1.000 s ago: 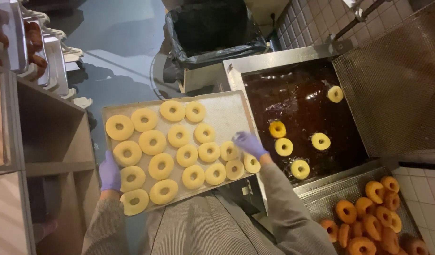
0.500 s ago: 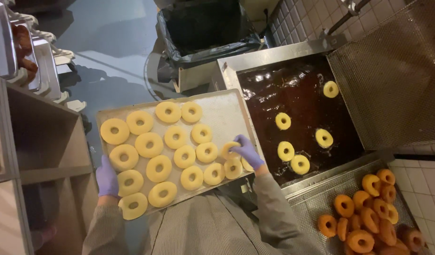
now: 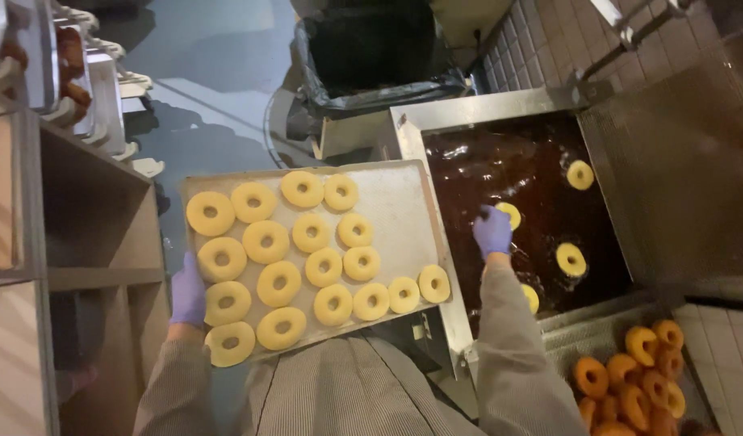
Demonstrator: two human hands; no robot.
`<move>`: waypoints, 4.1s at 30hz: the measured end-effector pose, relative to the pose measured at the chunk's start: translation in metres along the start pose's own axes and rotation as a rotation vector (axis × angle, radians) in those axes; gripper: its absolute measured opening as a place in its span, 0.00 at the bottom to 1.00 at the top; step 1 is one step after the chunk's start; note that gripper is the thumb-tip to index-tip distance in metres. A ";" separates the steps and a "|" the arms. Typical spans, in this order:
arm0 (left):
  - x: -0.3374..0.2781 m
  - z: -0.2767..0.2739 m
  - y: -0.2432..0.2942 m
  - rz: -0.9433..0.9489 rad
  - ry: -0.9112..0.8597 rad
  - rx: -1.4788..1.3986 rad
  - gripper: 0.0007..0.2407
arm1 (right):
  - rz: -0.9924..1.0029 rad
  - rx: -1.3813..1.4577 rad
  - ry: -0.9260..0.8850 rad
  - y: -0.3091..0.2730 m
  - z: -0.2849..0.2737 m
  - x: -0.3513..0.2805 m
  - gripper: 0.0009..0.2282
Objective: Frying donuts in a commercial deep fryer, flipping them, and then arranging the finished donuts onto a tray with a paper liner.
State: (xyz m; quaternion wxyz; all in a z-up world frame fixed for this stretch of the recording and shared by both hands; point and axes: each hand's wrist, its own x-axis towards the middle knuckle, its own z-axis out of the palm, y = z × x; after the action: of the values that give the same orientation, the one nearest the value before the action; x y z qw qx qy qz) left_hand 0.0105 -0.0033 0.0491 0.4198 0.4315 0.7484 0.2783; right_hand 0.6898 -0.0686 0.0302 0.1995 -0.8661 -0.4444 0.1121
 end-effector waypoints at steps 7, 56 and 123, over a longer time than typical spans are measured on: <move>-0.019 -0.008 0.032 -0.093 -0.022 -0.153 0.26 | 0.109 0.984 -0.572 -0.175 0.161 0.019 0.17; 0.031 -0.001 -0.053 0.267 -0.049 0.259 0.17 | -0.264 0.204 0.252 -0.063 0.015 0.001 0.14; -0.013 -0.011 0.007 0.141 -0.073 0.022 0.18 | -0.529 0.539 -0.516 -0.281 0.128 -0.118 0.17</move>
State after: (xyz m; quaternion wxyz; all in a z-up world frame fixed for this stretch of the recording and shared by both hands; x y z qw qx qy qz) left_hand 0.0078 -0.0118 0.0649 0.4213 0.4976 0.7035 0.2828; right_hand 0.3698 0.0141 0.0429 0.3224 -0.5839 -0.6403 0.3809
